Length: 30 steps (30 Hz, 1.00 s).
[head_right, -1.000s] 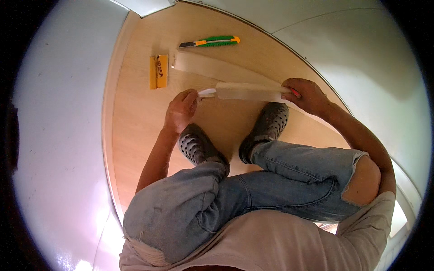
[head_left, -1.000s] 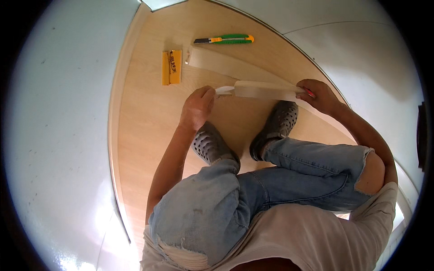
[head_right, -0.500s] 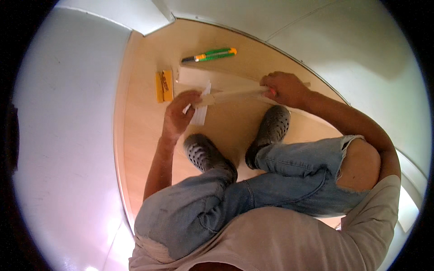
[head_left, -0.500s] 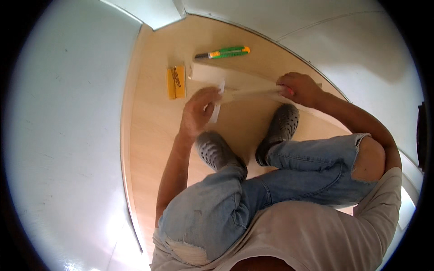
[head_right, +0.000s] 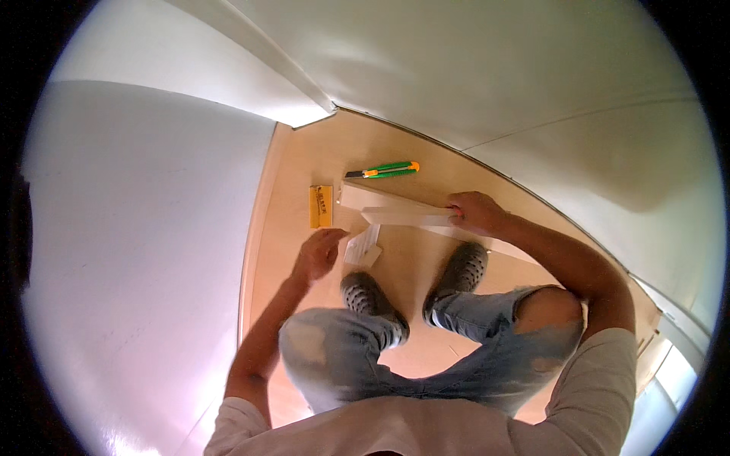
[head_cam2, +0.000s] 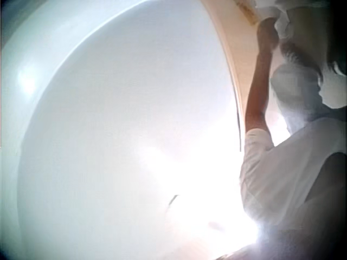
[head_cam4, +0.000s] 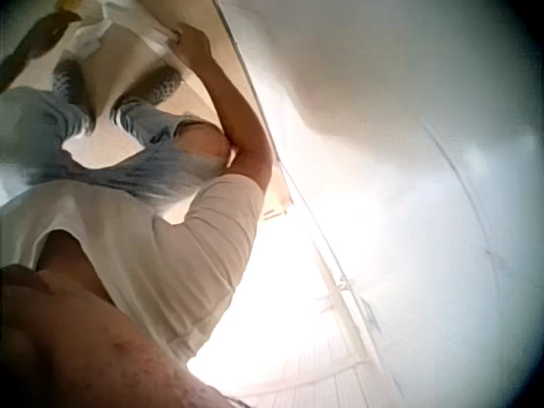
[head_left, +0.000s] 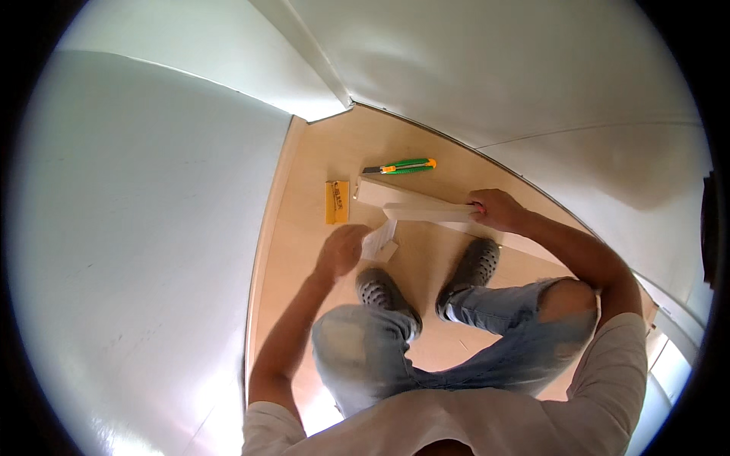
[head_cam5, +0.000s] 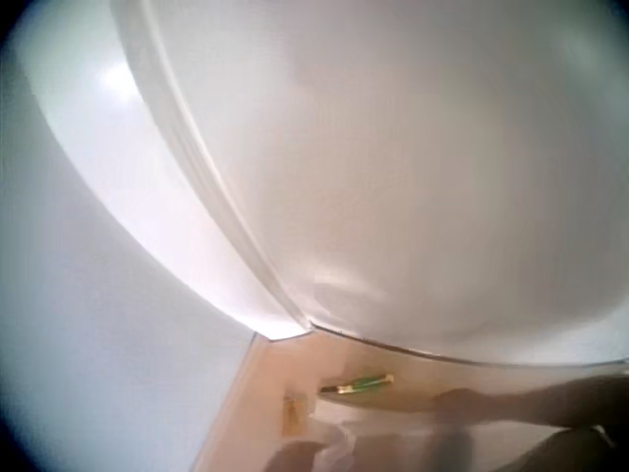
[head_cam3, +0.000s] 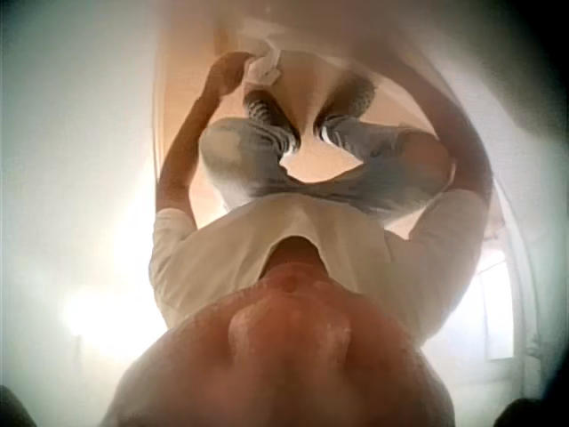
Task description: The person measures and cuts wooden baseboards using a miter saw and utility knife, then fits them into the corners of a room. They repeatedly adjust the pieces to ensure a snug fit against the wall and floor.
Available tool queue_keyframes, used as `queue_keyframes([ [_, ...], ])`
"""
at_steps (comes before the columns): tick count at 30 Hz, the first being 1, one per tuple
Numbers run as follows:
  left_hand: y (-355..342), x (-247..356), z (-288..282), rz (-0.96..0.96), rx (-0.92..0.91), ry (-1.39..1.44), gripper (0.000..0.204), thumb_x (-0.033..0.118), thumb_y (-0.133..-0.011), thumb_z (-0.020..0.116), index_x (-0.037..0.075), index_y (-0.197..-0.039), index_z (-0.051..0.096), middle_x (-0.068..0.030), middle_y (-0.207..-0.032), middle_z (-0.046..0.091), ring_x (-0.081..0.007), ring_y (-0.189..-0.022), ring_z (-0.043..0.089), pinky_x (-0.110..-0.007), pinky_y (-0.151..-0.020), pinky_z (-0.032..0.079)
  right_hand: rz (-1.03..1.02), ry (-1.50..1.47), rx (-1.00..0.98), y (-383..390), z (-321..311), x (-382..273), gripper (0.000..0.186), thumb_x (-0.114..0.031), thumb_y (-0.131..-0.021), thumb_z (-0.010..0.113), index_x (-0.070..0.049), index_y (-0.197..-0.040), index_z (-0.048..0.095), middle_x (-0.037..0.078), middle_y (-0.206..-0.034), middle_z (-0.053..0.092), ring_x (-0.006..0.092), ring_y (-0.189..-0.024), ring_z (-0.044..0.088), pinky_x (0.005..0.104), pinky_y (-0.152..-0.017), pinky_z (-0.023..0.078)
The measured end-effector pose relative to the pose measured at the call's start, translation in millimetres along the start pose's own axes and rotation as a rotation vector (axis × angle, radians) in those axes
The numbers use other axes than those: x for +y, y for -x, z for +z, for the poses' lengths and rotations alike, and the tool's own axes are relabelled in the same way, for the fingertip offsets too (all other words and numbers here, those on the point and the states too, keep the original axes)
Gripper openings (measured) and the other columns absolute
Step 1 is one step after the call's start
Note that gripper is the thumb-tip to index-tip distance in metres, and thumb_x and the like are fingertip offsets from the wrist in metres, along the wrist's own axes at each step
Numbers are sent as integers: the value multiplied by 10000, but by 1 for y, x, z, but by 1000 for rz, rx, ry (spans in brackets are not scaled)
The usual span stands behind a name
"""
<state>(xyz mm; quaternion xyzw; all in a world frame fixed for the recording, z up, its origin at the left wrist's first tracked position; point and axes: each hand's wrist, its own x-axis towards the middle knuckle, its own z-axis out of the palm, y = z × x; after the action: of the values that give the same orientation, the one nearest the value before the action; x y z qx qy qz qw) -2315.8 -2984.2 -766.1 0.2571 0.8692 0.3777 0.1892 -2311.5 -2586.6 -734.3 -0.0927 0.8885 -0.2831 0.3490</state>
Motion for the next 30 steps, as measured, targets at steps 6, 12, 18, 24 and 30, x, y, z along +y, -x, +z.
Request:
queue_keyframes([
  [6,-9,143,-123,10,78,-220,320,76,-812,649,52,-1129,624,-134,-1082,649,-332,-1072,582,-443,-974,441,-96,-137,96,86,-69,-111,244,-175,-797,703,-56,-998,634,140,-866,648,342,-847,634,434,-756,502],
  [12,19,306,-147,99,49,-253,325,141,-786,713,55,-1089,634,-122,-1077,650,-298,-1097,568,-436,-1026,400,-88,-30,264,250,-123,-179,212,-115,-794,720,-90,-987,637,79,-844,631,276,-843,621,403,-738,505],
  [18,114,464,-176,73,-117,-247,166,142,-832,658,73,-979,624,-91,-970,652,-306,-932,610,-423,-845,480,-127,58,384,432,-142,-268,233,-137,-816,709,-95,-1034,639,75,-920,646,288,-896,624,412,-749,521],
  [24,175,591,-224,381,-120,-378,159,167,-864,649,67,-983,614,-105,-903,653,-313,-872,618,-418,-803,490,-42,-31,557,595,-129,-345,210,-142,-841,693,-104,-1044,652,70,-976,662,283,-933,626,392,-782,523],
  [30,281,657,-157,574,-484,-578,136,210,-927,535,94,-970,590,-139,-834,611,-320,-768,606,-456,-696,472,144,-79,623,723,21,-368,247,-224,-830,603,-166,-1063,663,59,-1065,656,280,-1017,599,447,-836,508],
])
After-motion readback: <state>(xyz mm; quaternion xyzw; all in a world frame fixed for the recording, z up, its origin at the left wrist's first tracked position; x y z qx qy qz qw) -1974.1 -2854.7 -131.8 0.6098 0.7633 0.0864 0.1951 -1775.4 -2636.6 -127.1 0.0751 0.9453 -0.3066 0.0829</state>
